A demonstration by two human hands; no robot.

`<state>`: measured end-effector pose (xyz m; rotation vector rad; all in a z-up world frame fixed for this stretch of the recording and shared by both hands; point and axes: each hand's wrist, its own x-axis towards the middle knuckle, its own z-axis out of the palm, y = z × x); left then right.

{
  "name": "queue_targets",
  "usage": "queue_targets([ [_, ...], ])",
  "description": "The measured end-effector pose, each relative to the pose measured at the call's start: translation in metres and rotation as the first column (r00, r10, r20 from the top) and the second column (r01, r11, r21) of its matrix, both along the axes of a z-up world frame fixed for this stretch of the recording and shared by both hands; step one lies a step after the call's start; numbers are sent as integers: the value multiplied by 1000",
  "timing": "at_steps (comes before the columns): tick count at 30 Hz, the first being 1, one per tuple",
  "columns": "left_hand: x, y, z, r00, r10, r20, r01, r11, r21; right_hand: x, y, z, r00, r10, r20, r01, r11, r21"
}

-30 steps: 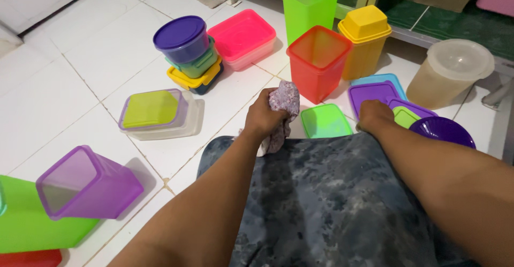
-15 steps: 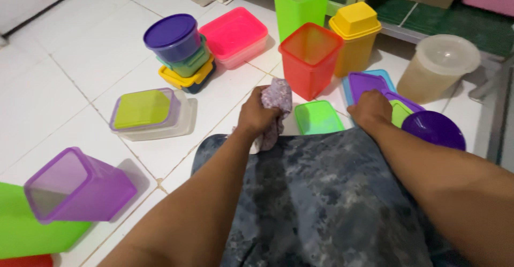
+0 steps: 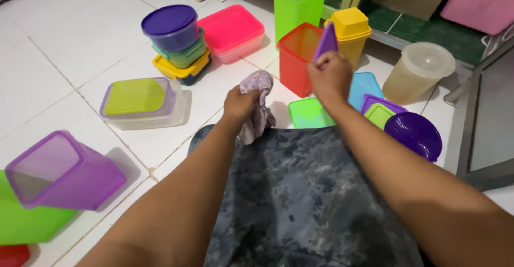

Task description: The person wipes the inside and outside of several plastic containers with a cloth. They handle a purple container and a yellow container, cleaning them one at a time and placing them on the floor.

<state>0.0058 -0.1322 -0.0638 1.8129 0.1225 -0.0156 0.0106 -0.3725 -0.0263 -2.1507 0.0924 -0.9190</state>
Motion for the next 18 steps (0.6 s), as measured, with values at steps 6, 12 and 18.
queue_targets([
  [6,0,45,4,993,98,-70,-108,981,-162,-45,98,39,949,308,64,-284,925,-253],
  [12,-23,92,16,968,11,-249,-132,870,-476,-75,166,50,848,529,-23,-495,776,-390],
  [18,-41,127,15,966,40,-255,-137,916,-377,-78,204,42,732,664,-154,-645,601,-472],
])
